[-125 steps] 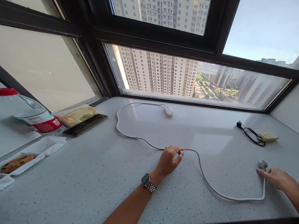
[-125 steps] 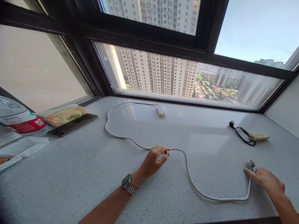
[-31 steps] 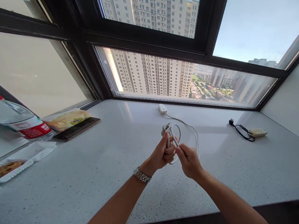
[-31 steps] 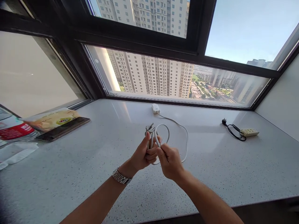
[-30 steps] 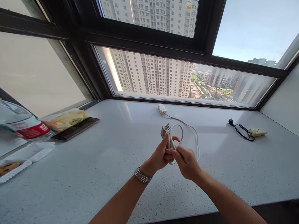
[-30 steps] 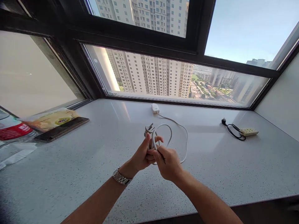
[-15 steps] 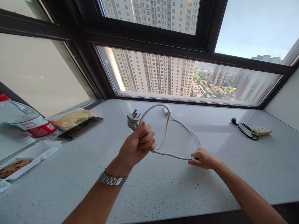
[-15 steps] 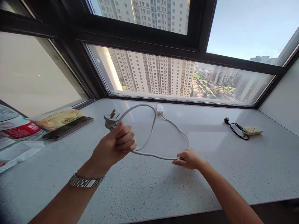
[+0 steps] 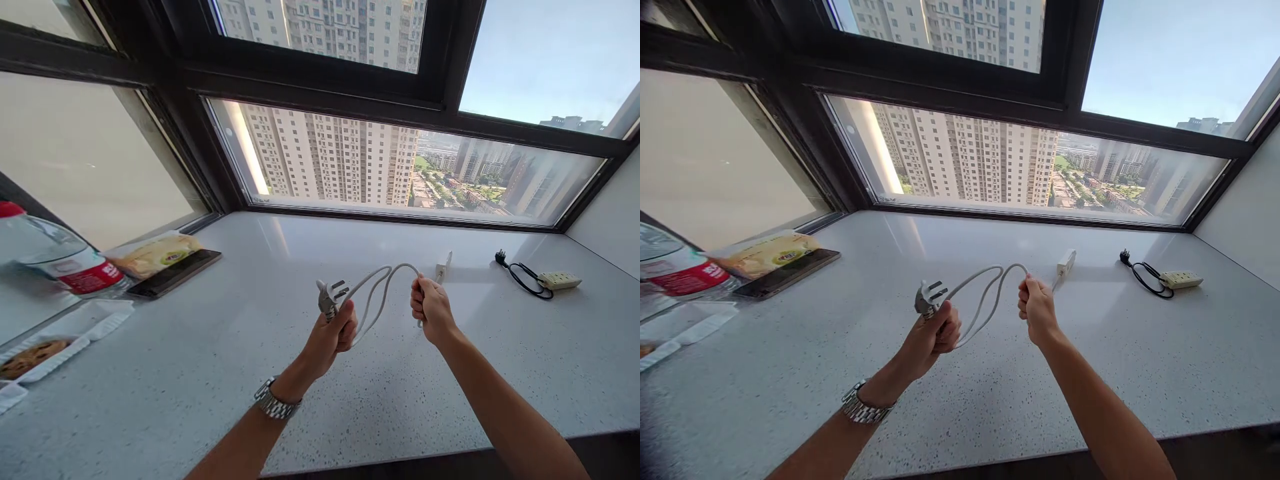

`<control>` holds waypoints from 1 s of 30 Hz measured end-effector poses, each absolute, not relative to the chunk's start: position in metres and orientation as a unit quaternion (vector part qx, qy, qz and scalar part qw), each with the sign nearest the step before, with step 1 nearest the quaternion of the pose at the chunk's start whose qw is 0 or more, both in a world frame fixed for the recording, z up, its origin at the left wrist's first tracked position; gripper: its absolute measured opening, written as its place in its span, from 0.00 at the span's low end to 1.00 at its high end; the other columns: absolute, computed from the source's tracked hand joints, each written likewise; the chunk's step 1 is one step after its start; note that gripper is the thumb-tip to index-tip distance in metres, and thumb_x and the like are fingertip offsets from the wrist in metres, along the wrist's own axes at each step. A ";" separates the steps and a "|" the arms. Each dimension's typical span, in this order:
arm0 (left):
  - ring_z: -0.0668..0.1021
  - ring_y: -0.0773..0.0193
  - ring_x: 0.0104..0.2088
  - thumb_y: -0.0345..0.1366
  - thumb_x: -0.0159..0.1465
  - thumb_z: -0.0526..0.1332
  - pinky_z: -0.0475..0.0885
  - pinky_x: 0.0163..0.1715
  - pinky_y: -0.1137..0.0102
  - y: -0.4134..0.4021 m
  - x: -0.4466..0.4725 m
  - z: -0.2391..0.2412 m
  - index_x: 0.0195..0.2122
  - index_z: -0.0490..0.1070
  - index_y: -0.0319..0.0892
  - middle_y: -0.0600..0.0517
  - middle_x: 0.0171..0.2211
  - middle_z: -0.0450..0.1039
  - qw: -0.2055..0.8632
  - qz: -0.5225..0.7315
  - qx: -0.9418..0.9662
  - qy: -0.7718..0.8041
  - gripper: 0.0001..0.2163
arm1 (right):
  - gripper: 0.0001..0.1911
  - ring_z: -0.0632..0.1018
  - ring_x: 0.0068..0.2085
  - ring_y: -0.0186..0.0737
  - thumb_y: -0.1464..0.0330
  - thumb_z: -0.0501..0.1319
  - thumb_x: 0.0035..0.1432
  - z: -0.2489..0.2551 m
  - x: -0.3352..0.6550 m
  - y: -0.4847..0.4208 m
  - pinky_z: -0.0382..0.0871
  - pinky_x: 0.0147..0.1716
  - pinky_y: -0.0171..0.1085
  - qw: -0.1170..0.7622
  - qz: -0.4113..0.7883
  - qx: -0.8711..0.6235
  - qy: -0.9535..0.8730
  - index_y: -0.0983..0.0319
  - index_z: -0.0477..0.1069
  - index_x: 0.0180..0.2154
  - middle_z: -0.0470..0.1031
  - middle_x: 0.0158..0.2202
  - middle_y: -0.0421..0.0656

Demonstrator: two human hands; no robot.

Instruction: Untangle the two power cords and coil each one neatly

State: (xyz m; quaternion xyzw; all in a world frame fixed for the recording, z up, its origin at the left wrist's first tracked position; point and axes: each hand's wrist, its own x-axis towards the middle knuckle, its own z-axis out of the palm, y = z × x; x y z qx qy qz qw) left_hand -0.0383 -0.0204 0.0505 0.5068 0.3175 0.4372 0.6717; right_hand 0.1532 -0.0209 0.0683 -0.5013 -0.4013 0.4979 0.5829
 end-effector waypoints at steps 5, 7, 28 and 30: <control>0.48 0.77 0.14 0.63 0.47 0.62 0.46 0.14 0.78 -0.026 0.003 0.046 0.21 0.57 0.41 0.63 0.14 0.44 0.687 0.474 0.443 0.327 0.27 | 0.26 0.65 0.28 0.37 0.47 0.44 0.61 0.067 0.104 -0.033 0.63 0.30 0.37 0.565 0.287 -0.479 -0.607 0.59 0.58 0.23 0.61 0.24 0.40; 0.51 0.77 0.15 0.60 0.46 0.65 0.47 0.14 0.78 -0.026 0.011 0.042 0.22 0.58 0.41 0.62 0.15 0.47 0.680 0.489 0.428 0.340 0.26 | 0.30 0.67 0.40 0.43 0.46 0.38 0.62 0.058 0.095 -0.035 0.63 0.41 0.42 0.569 0.228 -0.471 -0.634 0.59 0.61 0.24 0.65 0.33 0.45; 0.48 0.75 0.13 0.47 0.59 0.62 0.55 0.14 0.76 -0.005 -0.083 0.084 0.17 0.48 0.41 0.62 0.13 0.40 0.731 0.501 0.419 0.197 0.25 | 0.24 0.65 0.16 0.32 0.59 0.56 0.60 0.058 0.191 -0.032 0.52 0.19 0.33 0.109 0.320 -0.600 -0.725 0.62 0.64 0.14 0.68 0.15 0.43; 0.49 0.75 0.13 0.51 0.57 0.62 0.56 0.16 0.75 -0.007 -0.075 0.084 0.15 0.47 0.41 0.61 0.12 0.41 0.695 0.511 0.469 0.190 0.27 | 0.24 0.67 0.16 0.33 0.56 0.57 0.59 0.065 0.186 -0.019 0.56 0.18 0.32 0.162 0.429 -0.637 -0.620 0.62 0.64 0.16 0.69 0.15 0.43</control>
